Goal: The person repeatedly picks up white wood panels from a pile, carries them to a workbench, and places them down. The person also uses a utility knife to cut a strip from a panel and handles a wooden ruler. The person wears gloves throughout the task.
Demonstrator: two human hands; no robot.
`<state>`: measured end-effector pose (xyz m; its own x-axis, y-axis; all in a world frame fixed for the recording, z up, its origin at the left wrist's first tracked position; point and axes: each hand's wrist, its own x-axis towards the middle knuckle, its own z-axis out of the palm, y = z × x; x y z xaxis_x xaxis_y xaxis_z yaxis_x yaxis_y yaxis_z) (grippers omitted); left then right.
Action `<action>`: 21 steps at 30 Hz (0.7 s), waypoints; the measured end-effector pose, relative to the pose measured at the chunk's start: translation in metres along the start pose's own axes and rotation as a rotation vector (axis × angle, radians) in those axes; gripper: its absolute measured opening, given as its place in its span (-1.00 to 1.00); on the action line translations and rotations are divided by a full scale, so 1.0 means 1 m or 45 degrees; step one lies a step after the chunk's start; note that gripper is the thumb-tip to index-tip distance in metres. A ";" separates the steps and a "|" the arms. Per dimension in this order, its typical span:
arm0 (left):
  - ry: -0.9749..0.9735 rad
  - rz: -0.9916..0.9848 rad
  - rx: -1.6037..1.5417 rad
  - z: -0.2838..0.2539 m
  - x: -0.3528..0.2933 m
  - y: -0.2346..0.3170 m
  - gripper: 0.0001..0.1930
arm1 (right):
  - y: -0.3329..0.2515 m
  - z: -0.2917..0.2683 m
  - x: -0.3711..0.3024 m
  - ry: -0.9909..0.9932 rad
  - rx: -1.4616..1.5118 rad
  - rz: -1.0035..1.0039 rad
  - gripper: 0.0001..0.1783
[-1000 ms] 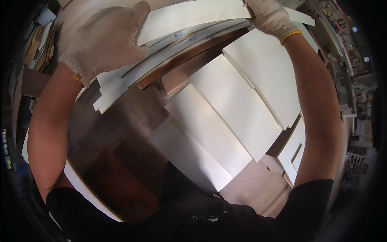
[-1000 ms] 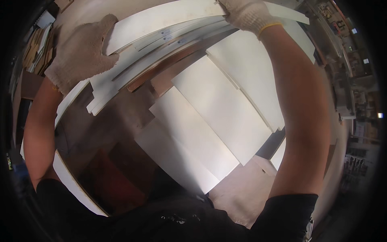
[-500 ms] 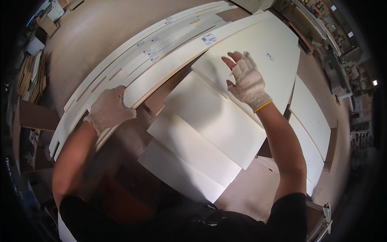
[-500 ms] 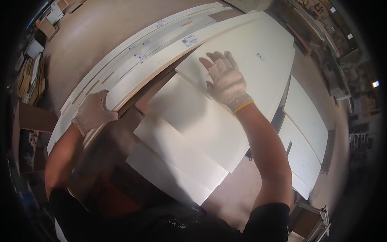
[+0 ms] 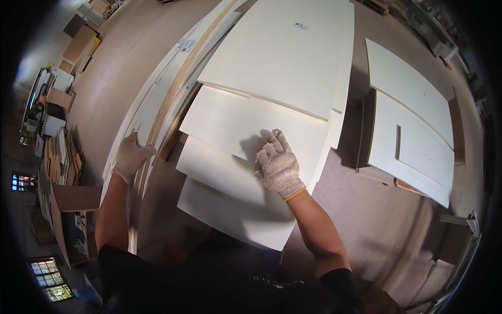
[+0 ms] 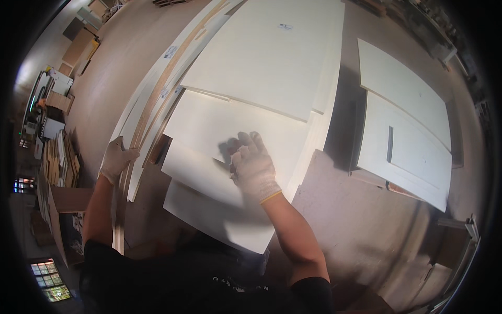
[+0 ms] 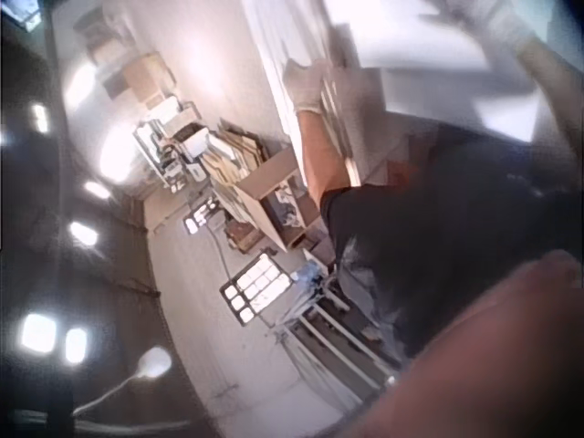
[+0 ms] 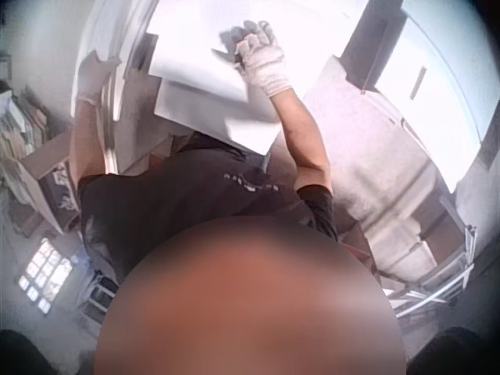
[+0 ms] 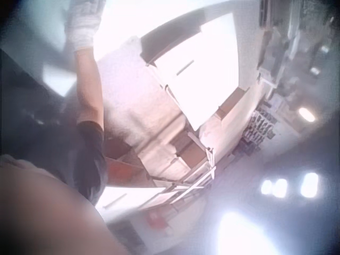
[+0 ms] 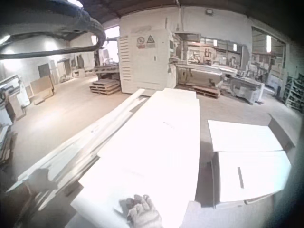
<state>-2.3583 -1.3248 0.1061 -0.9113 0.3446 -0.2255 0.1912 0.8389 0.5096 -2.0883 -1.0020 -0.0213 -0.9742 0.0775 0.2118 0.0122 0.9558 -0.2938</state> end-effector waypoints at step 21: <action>-0.118 -0.259 0.087 0.101 -0.057 0.012 -0.34 | -0.074 -0.019 -0.354 -0.436 1.116 0.837 -0.59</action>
<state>-2.2674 -1.2919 0.0406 -0.8968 0.2004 -0.3945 0.0346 0.9206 0.3890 -1.7404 -1.0948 -0.0565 -0.8492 0.2788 -0.4484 0.5114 0.2227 -0.8300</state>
